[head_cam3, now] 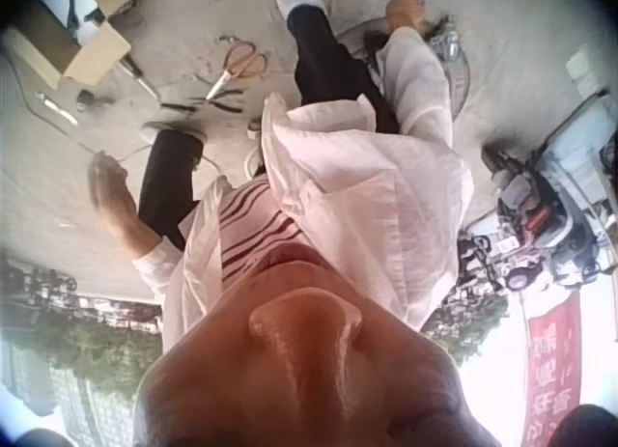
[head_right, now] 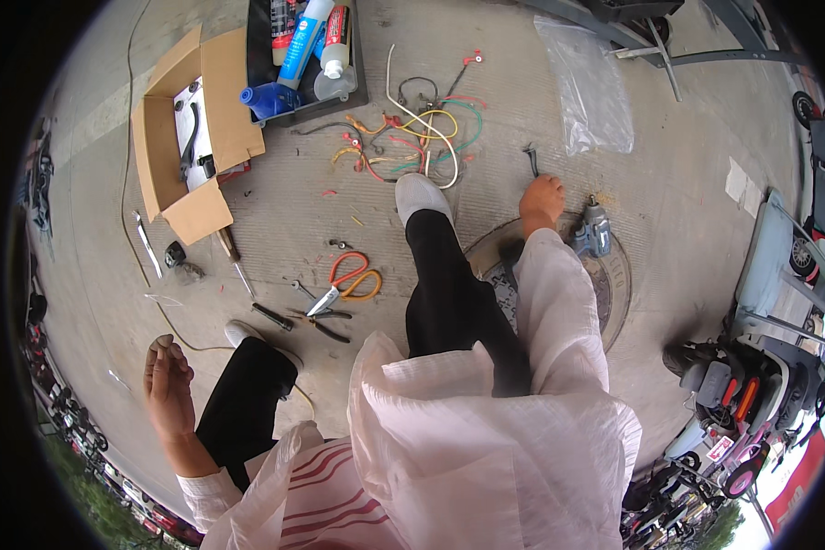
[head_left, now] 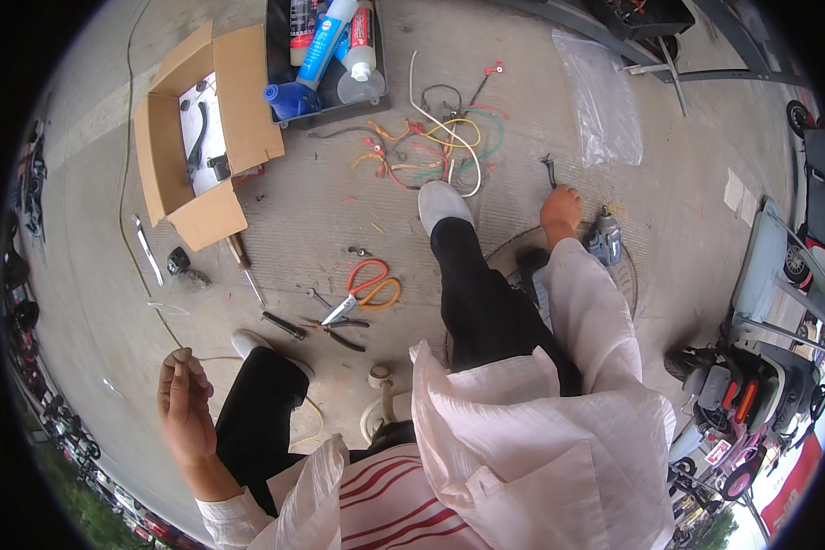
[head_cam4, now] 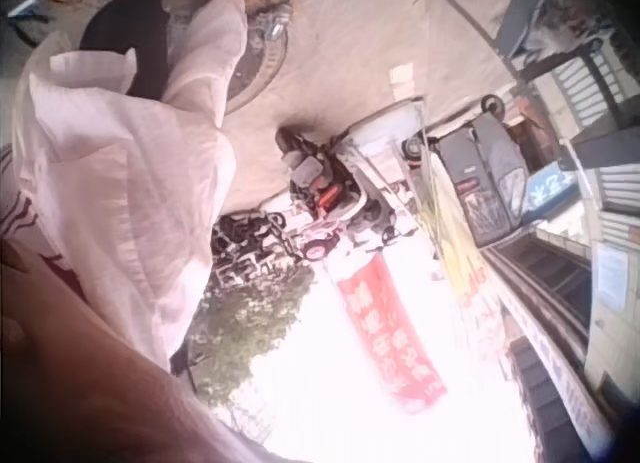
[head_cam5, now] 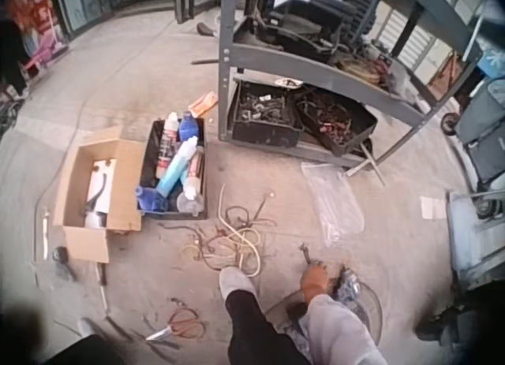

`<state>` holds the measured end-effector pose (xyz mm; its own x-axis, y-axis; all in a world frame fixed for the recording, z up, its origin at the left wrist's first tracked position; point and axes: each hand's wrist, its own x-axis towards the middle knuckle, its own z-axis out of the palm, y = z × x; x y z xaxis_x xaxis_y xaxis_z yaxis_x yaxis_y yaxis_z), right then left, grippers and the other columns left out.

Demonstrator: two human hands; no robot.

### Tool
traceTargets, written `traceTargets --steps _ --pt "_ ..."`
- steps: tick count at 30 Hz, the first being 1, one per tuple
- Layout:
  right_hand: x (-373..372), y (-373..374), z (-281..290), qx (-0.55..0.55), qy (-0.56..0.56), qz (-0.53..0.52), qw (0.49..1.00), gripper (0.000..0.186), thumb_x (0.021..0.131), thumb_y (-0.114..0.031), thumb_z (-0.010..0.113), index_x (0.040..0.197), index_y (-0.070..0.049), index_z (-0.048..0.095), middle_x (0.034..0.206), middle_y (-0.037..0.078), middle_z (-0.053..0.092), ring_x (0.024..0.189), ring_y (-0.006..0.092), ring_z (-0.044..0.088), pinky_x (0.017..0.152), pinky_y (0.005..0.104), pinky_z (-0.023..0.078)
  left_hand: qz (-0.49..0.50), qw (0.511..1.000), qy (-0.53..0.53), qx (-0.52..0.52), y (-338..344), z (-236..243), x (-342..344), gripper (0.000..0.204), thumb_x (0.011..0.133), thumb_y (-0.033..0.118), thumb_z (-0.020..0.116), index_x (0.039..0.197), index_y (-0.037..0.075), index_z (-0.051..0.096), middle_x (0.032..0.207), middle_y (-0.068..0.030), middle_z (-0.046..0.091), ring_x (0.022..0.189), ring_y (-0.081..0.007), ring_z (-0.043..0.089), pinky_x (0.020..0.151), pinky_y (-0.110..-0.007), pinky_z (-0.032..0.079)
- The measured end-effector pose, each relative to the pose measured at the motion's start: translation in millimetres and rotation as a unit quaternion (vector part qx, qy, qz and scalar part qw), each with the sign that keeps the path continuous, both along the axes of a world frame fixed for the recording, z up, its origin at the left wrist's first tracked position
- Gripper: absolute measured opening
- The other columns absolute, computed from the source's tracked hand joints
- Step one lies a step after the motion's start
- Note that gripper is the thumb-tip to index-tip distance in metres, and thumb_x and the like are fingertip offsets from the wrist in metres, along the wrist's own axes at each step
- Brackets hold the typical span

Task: The person sits on the floor and uses pliers, scissors, and a screwdriver to disassemble and manipulate a small mechanical part. They remove a spring and other components, placing them on the floor, and continue to adjust the part with various tools.

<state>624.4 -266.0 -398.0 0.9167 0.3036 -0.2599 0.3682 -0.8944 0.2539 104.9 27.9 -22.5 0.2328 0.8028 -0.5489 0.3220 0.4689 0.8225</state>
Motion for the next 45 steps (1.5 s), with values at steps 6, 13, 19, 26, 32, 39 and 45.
traceTargets --steps 6,13,19,26,32,39,45 --pt "-39.5 29.1 39.2 0.159 0.089 -0.136 0.974 0.02 0.089 -0.017 0.055 0.106 -0.006 0.056 0.094 0.022 0.068 0.09 0.0393 0.067 0.081 0.0486 0.053 0.021 0.999 0.021 0.017 -6.9 17.7 -1.6 0.021 0.098 0.019 0.054 0.11 0.002 0.059 0.086 -0.0006 0.059 0.072 -0.0071 0.049 0.063 -0.021 0.039" --pt "-103.5 121.3 163.3 0.501 0.313 0.11 0.799 0.026 0.09 -0.019 0.058 0.104 0.002 0.055 0.093 0.024 0.064 0.087 0.0378 0.064 0.076 0.0438 0.049 -0.033 0.997 -0.003 0.063 -25.4 35.2 -6.1 0.02 0.098 0.019 0.055 0.108 0.002 0.061 0.083 0.0 0.059 0.067 -0.0072 0.048 0.062 -0.021 0.04" --pt "-196.5 164.4 426.1 0.356 0.444 0.482 0.667 0.025 0.091 -0.025 0.06 0.103 -0.004 0.062 0.085 0.018 0.065 0.082 0.0373 0.063 0.072 0.0463 0.048 -0.187 0.946 -0.027 0.264 -54.0 60.6 26.0 0.051 0.101 0.034 0.053 0.141 0.003 0.047 0.11 -0.0062 0.061 0.09 -0.0107 0.054 0.07 -0.024 0.045" --pt "-281.3 139.6 520.3 0.385 0.354 0.566 0.638 0.025 0.089 -0.027 0.061 0.098 -0.006 0.068 0.081 0.019 0.066 0.077 0.0396 0.063 0.066 0.0489 0.048 -0.292 0.927 -0.193 0.137 -46.9 75.4 -8.5 0.027 0.1 0.023 0.055 0.105 -0.002 0.065 0.084 -0.0055 0.065 0.07 -0.0133 0.057 0.069 -0.028 0.048" --pt "-318.9 123.6 507.4 0.439 0.477 0.436 0.624 0.026 0.086 -0.024 0.066 0.099 -0.002 0.07 0.086 0.019 0.069 0.08 0.0346 0.066 0.072 0.0429 0.05 -0.211 0.935 -0.232 0.167 -58.1 97.8 -38.2 0.015 0.094 0.01 0.061 0.102 -0.002 0.064 0.088 -0.0057 0.064 0.069 -0.0129 0.058 0.065 -0.028 0.05" --pt "-327.8 137.1 463.8 0.473 0.524 0.409 0.578 0.029 0.094 -0.03 0.062 0.099 -0.003 0.071 0.083 0.012 0.07 0.075 0.0189 0.062 0.072 0.0343 0.049 -0.115 0.942 -0.267 0.171 -58.8 101.0 -42.9 0.021 0.094 0.011 0.062 0.112 0.0 0.058 0.093 -0.0085 0.065 0.074 -0.0144 0.064 0.067 -0.027 0.054" --pt "-345.0 139.7 467.4 0.468 0.575 0.372 0.558 0.03 0.098 -0.029 0.056 0.093 -0.002 0.067 0.083 0.008 0.068 0.078 0.0155 0.061 0.074 0.0317 0.048 -0.014 0.915 -0.384 0.122 -65.2 93.6 -26.4 0.035 0.097 0.019 0.06 0.125 0.0 0.052 0.093 -0.0102 0.067 0.081 -0.0185 0.067 0.072 -0.031 0.056"
